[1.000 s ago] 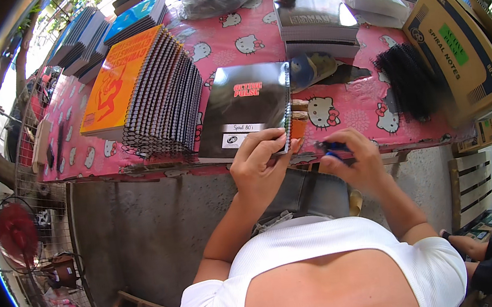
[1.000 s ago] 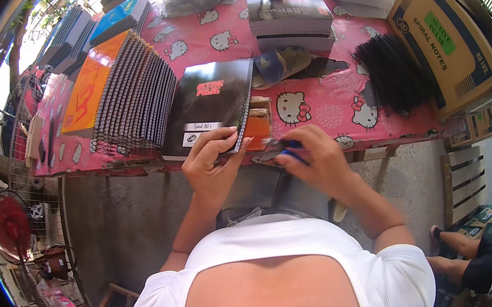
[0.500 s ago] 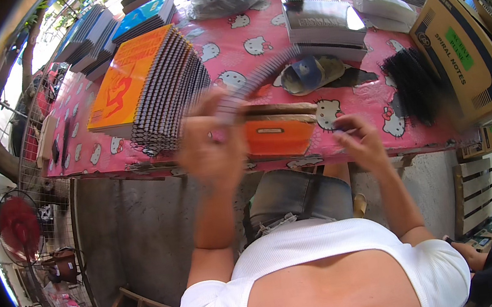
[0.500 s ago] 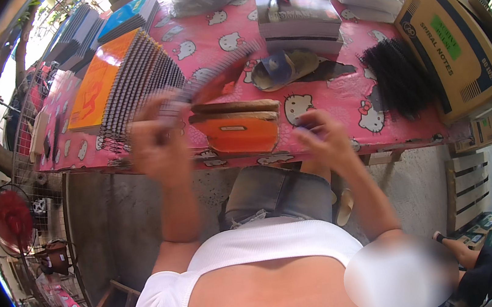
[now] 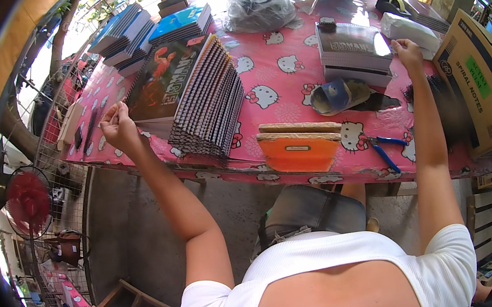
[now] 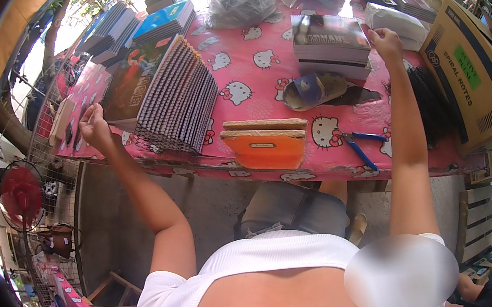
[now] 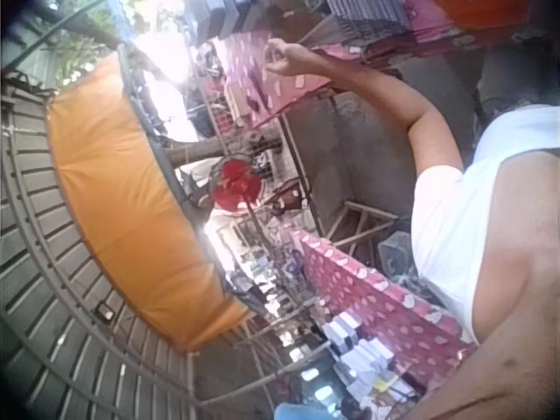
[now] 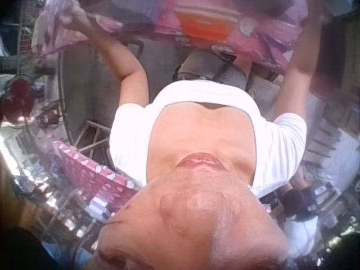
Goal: The person binds notebooks by sliding a spiral binding coil through the holes of paper stacks and then clips the ends of the coil with pliers.
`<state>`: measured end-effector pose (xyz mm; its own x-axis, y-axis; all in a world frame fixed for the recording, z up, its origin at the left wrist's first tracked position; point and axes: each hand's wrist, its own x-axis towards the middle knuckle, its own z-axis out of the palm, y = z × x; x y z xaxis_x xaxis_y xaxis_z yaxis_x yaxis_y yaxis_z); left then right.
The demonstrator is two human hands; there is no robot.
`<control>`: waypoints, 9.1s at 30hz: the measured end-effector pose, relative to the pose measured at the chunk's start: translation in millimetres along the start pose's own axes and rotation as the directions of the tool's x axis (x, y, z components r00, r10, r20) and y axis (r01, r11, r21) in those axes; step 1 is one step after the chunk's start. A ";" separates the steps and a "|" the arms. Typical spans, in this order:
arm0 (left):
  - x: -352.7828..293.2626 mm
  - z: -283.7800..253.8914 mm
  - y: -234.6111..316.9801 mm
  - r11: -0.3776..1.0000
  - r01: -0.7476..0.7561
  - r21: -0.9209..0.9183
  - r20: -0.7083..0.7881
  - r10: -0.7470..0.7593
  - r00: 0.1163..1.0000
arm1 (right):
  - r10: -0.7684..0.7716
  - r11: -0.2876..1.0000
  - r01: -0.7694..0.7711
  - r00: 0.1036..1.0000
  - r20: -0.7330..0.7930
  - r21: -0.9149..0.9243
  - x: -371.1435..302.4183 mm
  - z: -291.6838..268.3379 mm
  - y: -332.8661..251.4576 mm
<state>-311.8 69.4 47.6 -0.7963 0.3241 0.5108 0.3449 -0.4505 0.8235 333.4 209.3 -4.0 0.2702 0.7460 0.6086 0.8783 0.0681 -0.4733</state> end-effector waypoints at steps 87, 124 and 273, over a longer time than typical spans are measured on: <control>-291.0 94.2 97.3 0.865 -0.462 -0.197 0.829 0.398 0.392 | -0.369 0.868 0.232 0.893 0.256 0.440 -195.1 -121.0 -156.8; -260.4 77.8 92.3 0.792 -0.577 0.200 0.865 0.134 0.483 | -0.418 0.582 -0.345 0.650 0.634 0.737 -129.6 -69.9 -118.3; -288.1 82.1 102.4 0.638 -0.761 -0.119 0.958 0.274 0.080 | -0.417 0.907 0.363 0.843 0.339 0.213 -187.3 -32.1 -43.6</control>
<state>-6.3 -1.8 5.0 0.5071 0.7000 0.5029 0.7670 -0.6327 0.1073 257.2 45.4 -76.8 -0.2723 0.8251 0.4951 0.8108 0.4738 -0.3437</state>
